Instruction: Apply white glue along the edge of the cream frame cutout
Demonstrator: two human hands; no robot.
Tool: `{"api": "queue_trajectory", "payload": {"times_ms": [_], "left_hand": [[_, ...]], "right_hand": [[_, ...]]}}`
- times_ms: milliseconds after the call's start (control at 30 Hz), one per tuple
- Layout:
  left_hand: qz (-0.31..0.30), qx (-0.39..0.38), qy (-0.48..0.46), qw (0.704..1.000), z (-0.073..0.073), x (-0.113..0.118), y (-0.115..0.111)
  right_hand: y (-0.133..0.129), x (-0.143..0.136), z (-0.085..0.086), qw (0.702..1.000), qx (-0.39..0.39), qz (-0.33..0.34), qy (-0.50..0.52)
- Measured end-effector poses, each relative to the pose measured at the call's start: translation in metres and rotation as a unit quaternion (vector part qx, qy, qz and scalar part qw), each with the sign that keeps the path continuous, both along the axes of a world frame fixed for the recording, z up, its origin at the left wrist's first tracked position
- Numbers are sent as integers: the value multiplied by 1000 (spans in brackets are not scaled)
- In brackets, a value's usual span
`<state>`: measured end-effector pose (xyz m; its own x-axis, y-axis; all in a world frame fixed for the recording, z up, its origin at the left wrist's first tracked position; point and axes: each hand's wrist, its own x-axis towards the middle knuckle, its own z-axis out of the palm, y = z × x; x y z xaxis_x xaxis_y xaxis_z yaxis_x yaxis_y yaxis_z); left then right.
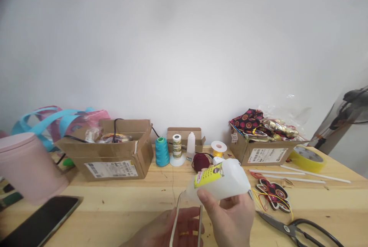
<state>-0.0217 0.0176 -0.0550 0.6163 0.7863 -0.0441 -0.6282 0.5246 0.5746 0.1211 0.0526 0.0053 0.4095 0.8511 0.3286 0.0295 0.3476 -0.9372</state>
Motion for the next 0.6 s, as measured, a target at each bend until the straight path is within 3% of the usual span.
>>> {"api": "queue_trajectory", "payload": {"times_ms": [133,400,600], "left_hand": [[2,-5,-3,1000,-3,1,0],[-6,8,-17,1000,-9,-4,1],[-13,13,-30,999,-2,-6,0]], "right_hand": [[-6,1,-3,998,6,-26,-59],[-5,-4,19,998,-16,-30,54],[2,0,17,998,5,-11,64]]}}
